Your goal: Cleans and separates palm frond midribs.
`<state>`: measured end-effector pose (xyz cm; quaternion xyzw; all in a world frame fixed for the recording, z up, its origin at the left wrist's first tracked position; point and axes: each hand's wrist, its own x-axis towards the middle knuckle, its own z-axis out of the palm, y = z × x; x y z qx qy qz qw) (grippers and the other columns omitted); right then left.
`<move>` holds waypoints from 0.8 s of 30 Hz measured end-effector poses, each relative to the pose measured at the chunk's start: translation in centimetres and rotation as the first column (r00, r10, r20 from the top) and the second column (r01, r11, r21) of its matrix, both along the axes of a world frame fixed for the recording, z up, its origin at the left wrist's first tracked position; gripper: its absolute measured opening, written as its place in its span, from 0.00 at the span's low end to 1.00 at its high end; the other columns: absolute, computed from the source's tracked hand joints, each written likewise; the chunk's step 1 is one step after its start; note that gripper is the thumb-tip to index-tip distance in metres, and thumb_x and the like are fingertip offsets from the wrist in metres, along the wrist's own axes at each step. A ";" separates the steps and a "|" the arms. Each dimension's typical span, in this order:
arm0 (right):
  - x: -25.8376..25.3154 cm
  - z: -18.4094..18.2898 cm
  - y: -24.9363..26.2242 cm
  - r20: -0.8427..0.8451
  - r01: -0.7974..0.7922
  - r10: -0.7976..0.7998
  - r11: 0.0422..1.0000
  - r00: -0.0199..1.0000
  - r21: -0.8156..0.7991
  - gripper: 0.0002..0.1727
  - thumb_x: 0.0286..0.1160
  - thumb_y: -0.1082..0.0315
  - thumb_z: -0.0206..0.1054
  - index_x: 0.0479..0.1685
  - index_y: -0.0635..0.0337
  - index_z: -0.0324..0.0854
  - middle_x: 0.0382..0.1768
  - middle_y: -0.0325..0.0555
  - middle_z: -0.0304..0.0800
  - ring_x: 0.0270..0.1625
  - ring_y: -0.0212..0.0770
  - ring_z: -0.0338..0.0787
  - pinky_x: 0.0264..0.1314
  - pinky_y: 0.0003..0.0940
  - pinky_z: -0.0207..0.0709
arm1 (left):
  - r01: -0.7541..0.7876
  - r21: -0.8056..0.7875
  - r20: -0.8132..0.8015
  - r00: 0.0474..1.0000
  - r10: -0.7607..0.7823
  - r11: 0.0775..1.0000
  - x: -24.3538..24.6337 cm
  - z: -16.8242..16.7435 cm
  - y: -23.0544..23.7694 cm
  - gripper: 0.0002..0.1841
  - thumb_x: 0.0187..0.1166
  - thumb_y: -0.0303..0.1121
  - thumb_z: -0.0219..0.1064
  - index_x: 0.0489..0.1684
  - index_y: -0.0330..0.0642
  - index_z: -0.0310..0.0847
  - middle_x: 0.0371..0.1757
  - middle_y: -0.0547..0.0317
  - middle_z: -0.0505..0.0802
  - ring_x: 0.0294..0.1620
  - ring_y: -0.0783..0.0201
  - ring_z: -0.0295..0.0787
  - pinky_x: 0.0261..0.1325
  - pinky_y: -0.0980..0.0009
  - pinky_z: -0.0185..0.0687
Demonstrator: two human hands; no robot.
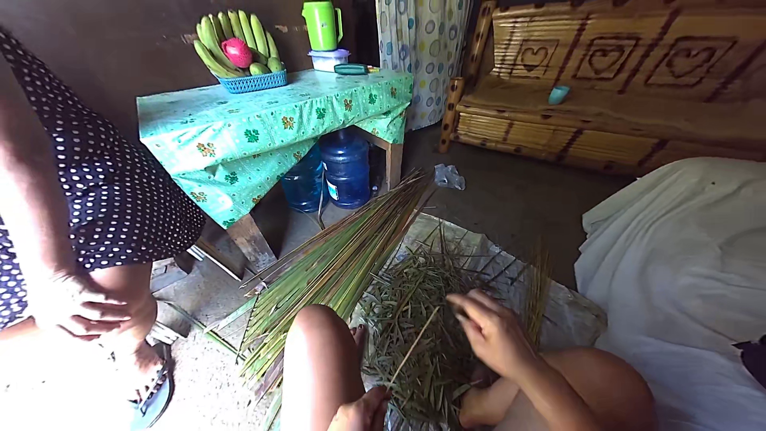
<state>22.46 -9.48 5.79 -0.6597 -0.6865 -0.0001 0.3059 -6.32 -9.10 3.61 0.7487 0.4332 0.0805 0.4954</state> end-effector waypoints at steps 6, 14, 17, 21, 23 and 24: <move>-1.1 2.1 -2.2 0.349 -0.323 0.302 0.946 0.887 0.000 0.06 0.65 0.62 0.67 0.31 0.50 0.88 0.33 0.43 0.84 0.31 0.41 0.88 0.23 0.33 0.82 | 0.122 0.504 -0.002 0.990 -0.140 0.855 3.0 2.8 0.1 0.14 0.82 0.28 0.61 0.57 0.38 0.90 0.23 0.47 0.91 0.23 0.46 0.92 0.28 0.44 0.86; 11.8 4.2 -5.3 0.273 0.173 -0.153 0.984 0.950 -0.052 0.11 0.62 0.77 0.66 0.41 0.70 0.92 0.37 0.66 0.89 0.36 0.66 0.91 0.34 0.65 0.83 | -0.054 0.834 0.167 0.973 -0.158 0.549 6.8 3.2 3.7 0.14 0.83 0.27 0.60 0.55 0.42 0.92 0.67 0.48 0.92 0.78 0.45 0.82 0.80 0.54 0.76; 18.0 1.5 -9.9 0.126 0.423 -0.411 0.902 0.903 -0.085 0.15 0.79 0.70 0.64 0.47 0.78 0.89 0.42 0.75 0.88 0.41 0.70 0.89 0.48 0.65 0.81 | -0.098 0.775 0.264 0.948 -0.178 0.624 5.8 2.7 4.1 0.13 0.84 0.27 0.59 0.50 0.38 0.92 0.62 0.45 0.94 0.75 0.47 0.84 0.79 0.57 0.77; 20.9 -4.2 -14.7 0.027 0.642 -0.657 0.727 0.754 -0.243 0.15 0.82 0.73 0.61 0.44 0.82 0.85 0.38 0.77 0.86 0.41 0.72 0.87 0.49 0.70 0.76 | -0.081 0.728 0.279 0.942 -0.187 0.680 4.4 0.2 4.7 0.12 0.84 0.24 0.59 0.46 0.32 0.91 0.56 0.41 0.95 0.70 0.47 0.87 0.78 0.60 0.77; 20.2 -6.8 -15.2 0.054 0.699 -0.752 0.581 0.657 -0.418 0.14 0.84 0.73 0.60 0.47 0.80 0.85 0.41 0.78 0.88 0.47 0.75 0.88 0.55 0.74 0.74 | -0.130 0.703 0.282 0.953 -0.107 0.699 3.8 -0.9 5.2 0.11 0.80 0.22 0.59 0.42 0.29 0.91 0.54 0.37 0.95 0.66 0.45 0.90 0.75 0.58 0.79; 19.9 -8.5 -15.2 0.067 0.700 -0.775 0.527 0.629 -0.482 0.13 0.84 0.73 0.61 0.48 0.79 0.85 0.43 0.77 0.89 0.50 0.75 0.89 0.57 0.74 0.74 | -0.164 0.690 0.284 0.957 -0.056 0.705 3.5 -1.6 5.6 0.12 0.77 0.21 0.59 0.41 0.27 0.91 0.54 0.34 0.94 0.65 0.43 0.91 0.75 0.58 0.79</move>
